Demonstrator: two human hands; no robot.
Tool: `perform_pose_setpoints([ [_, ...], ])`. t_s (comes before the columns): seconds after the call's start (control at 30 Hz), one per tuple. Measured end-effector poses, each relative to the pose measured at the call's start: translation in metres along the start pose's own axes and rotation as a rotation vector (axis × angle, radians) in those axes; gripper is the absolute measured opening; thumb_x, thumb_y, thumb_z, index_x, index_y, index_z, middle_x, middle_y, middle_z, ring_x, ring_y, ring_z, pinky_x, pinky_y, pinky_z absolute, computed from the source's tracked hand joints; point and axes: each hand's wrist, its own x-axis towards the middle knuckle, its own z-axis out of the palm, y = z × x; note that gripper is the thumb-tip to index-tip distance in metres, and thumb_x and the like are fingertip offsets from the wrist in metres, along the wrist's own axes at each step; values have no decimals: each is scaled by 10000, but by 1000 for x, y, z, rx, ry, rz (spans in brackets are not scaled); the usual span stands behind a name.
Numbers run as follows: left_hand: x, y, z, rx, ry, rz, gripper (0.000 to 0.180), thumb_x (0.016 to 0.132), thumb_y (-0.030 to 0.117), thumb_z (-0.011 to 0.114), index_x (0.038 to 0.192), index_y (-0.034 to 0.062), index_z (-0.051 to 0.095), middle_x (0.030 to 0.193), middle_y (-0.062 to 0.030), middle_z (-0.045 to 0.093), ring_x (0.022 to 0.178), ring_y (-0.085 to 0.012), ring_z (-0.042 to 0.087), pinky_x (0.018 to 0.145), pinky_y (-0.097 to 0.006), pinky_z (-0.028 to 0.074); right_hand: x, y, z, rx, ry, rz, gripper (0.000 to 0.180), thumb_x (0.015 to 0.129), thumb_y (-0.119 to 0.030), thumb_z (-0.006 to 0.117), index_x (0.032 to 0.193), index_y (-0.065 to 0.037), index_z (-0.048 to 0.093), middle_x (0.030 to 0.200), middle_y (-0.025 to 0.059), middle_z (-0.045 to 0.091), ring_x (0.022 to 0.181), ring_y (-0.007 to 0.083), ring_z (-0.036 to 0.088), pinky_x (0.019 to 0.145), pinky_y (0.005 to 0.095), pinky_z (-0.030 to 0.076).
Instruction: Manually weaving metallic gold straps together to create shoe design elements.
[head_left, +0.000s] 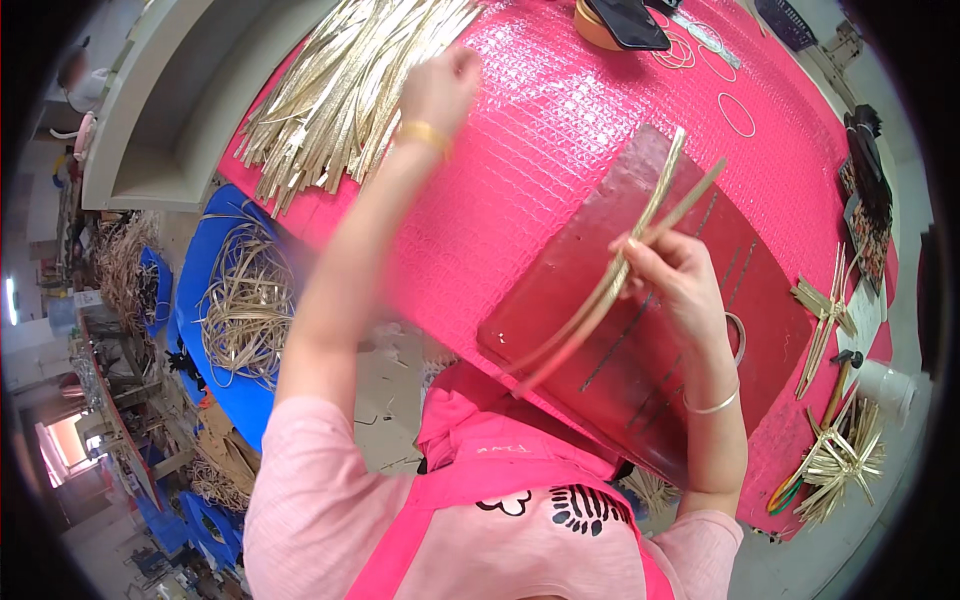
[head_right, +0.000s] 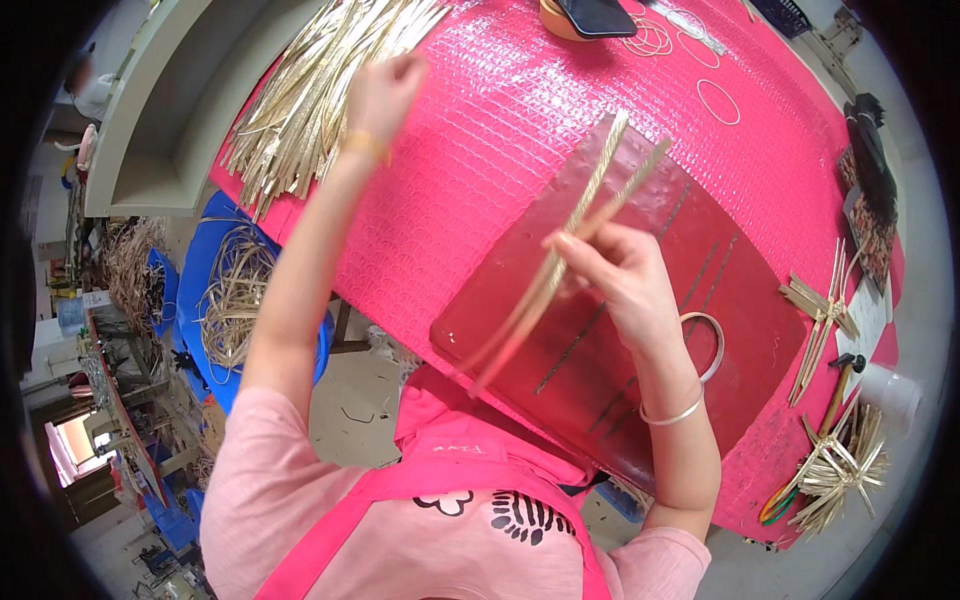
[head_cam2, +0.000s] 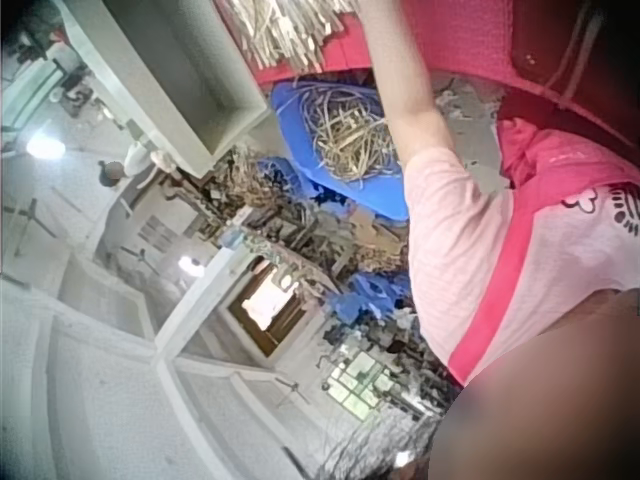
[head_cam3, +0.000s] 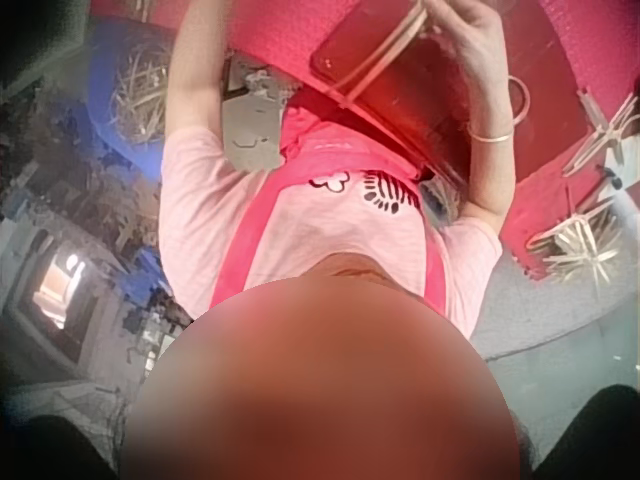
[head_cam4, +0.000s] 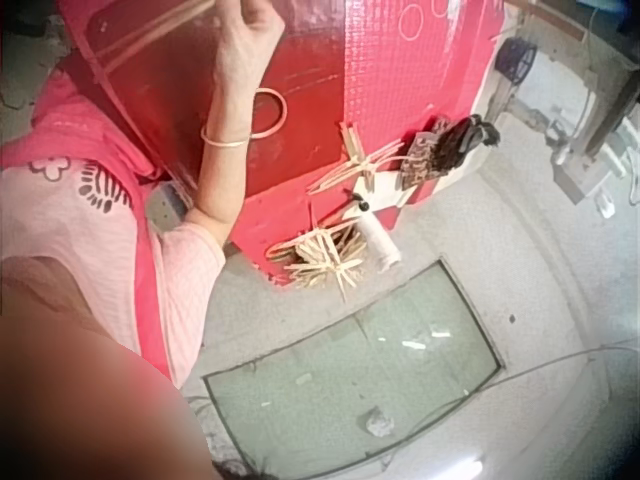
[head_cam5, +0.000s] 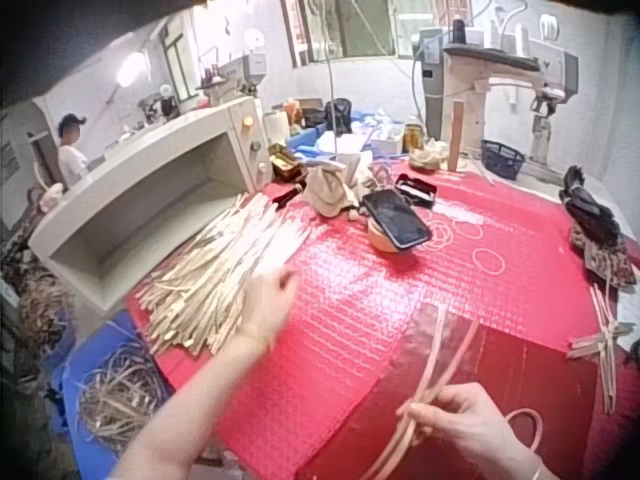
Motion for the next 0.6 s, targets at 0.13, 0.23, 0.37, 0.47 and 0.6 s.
perform_pose_setpoints([
  [0.13, 76, -60, 34, 676, 122, -109, 157, 737, 183, 504, 782, 80, 614, 813, -140, 592, 769, -304, 568, 666, -361, 457, -26, 12, -4, 91, -15, 110, 198, 780, -147, 547, 872, 24, 585, 671, 28, 557, 563, 67, 501, 536, 197, 425],
  [0.23, 81, -52, 37, 738, 8, -137, 159, 713, 204, 555, 782, 72, 613, 806, -137, 595, 765, -292, 576, 672, -359, 460, -43, 24, -10, 143, 11, 124, 190, 781, -137, 548, 873, 27, 581, 707, 39, 571, 619, 82, 536, 551, 197, 442],
  [0.37, 50, -8, 10, 267, -213, -38, 212, 683, 171, 619, 822, 13, 590, 756, -106, 607, 680, -196, 582, 638, -294, 463, -52, 26, -16, 226, 105, 148, 169, 762, -102, 569, 862, 33, 576, 715, 46, 577, 625, 99, 551, 550, 201, 467],
  [0.47, 10, 46, -28, -629, -671, -303, 244, 718, 124, 603, 905, -27, 554, 802, -81, 597, 700, -117, 571, 606, -217, 465, -45, 19, -15, 194, 197, 53, 152, 744, -71, 586, 849, 38, 571, 727, 50, 580, 623, 106, 555, 555, 207, 479],
  [0.6, -26, 91, -49, -808, -914, -353, 240, 725, 92, 592, 936, -13, 544, 828, -74, 590, 724, -109, 571, 620, -214, 485, -28, 4, -13, 14, 422, -99, 145, 735, -64, 599, 836, 36, 573, 714, 68, 592, 621, 104, 562, 564, 204, 464],
])
